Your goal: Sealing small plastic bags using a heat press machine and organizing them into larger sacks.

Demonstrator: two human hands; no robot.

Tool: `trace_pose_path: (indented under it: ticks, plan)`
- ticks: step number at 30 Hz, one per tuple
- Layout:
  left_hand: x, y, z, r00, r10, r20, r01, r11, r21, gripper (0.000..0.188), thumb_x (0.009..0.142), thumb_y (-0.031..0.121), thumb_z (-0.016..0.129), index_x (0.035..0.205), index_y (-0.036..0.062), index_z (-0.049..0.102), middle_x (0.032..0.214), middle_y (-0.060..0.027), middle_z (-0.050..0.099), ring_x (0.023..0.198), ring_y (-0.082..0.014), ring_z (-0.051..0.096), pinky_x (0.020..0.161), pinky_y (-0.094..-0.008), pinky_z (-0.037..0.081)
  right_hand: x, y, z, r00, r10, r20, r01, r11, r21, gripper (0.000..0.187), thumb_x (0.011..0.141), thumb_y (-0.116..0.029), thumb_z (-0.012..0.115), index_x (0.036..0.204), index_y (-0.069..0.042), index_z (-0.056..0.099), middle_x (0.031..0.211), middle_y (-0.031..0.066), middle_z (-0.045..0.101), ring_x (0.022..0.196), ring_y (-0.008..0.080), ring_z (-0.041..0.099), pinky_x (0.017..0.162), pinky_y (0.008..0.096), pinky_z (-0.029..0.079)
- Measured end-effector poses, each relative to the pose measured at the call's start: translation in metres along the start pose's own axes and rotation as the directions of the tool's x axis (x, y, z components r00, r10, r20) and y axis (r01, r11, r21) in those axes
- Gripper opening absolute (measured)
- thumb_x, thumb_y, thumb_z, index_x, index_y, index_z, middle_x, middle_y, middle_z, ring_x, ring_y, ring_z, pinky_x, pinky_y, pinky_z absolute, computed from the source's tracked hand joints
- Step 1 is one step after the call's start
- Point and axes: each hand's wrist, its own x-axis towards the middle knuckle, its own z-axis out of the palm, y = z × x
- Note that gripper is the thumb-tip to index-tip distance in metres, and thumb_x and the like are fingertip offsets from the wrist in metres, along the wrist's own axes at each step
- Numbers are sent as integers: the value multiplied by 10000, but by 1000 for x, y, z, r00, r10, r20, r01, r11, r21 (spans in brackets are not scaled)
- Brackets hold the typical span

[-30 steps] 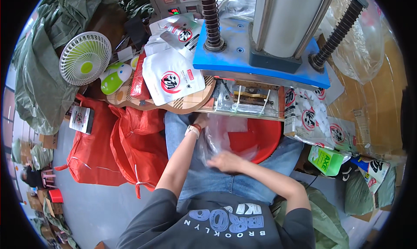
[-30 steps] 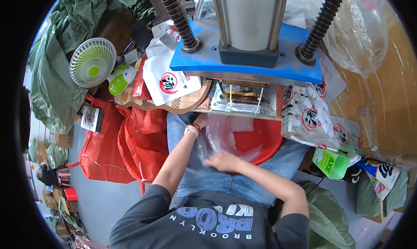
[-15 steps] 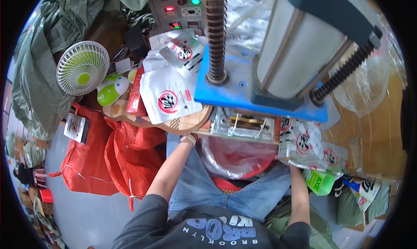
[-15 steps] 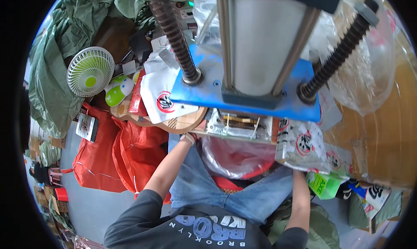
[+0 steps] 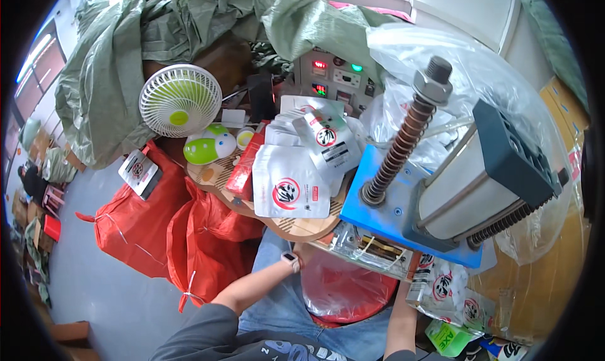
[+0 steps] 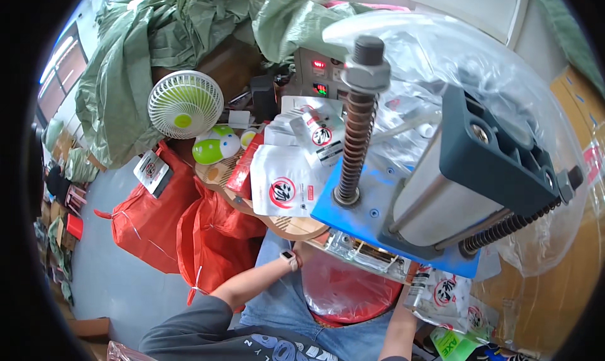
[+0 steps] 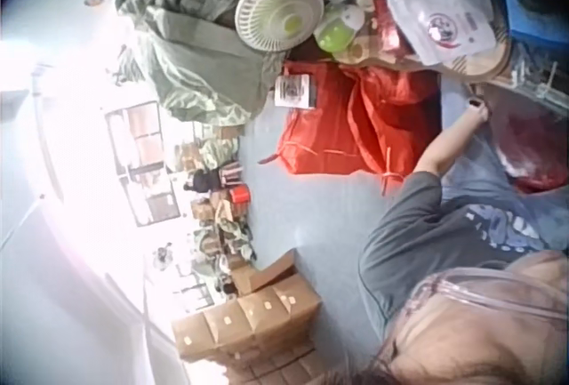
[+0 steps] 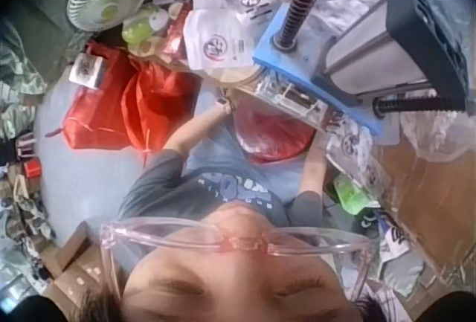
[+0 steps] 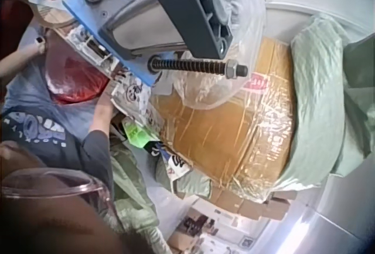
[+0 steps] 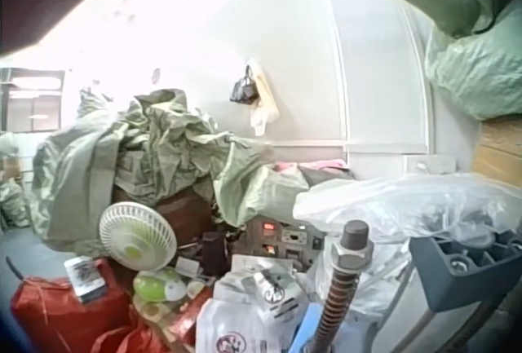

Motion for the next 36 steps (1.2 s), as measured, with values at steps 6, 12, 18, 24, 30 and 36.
trace_pose_path:
  ticks: [6, 12, 18, 24, 30, 36]
  plan:
    - [-89, 75, -158, 905, -125, -406, 52, 981, -187, 399, 825, 327, 710, 1101, 50, 628, 1094, -112, 631, 1024, -292, 598, 929, -430, 433, -97, -78, -51, 809, -533, -247, 581, 791, 194, 224, 799, -79, 650, 1019, -34, 658, 939, 172, 665, 882, 317, 640, 762, 425, 497]
    - [-120, 64, -316, 776, -142, -615, -341, 725, -598, 276, 788, 103, 715, 1058, 59, 682, 963, -89, 640, 926, -266, 571, 832, -398, 440, -276, -247, -132, -178, -943, -281, 938, -249, 240, 282, 706, -9, 662, 981, -59, 695, 894, 100, 654, 791, 261, 664, 664, 360, 554]
    - [-131, 111, -442, 450, 306, -839, -823, -223, -522, 177, 900, 55, 562, 984, 133, 698, 1044, -59, 587, 985, -250, 471, 814, -380, 408, -316, -450, -122, 101, -928, -359, 995, 91, 45, 361, 903, -233, 592, 1214, -50, 608, 1424, 310, 338, 1309, 490, 332, 1086, 545, 297]
    - [-152, 122, -484, 496, 330, -803, -729, -344, -592, 168, 883, 34, 653, 966, 139, 756, 1060, -48, 598, 922, -209, 506, 832, -312, 398, -296, -504, -114, 248, -901, -355, 950, 298, -95, 539, 947, -246, 527, 1380, 50, 399, 1503, 273, 263, 1372, 462, 273, 1123, 547, 243]
    - [-149, 80, -423, 413, 173, -894, -876, 344, -338, 565, 760, 51, 656, 1291, 87, 467, 1254, -165, 503, 1180, -315, 460, 952, -419, 409, -359, -376, -150, -60, -951, -302, 976, 8, -218, 526, 883, -165, 645, 1277, 137, 471, 1369, 231, 475, 1273, 384, 453, 1063, 481, 385]
    - [-95, -16, -331, 748, -281, -601, 99, 943, -317, 1209, 565, 395, 885, 1485, 0, 206, 1487, -234, 283, 1430, -430, 175, 1147, -554, 175, -332, -196, -180, -6, -1000, 18, 978, -9, -207, 262, 794, -62, 648, 982, 118, 622, 1201, 234, 577, 1074, 366, 568, 914, 445, 489]
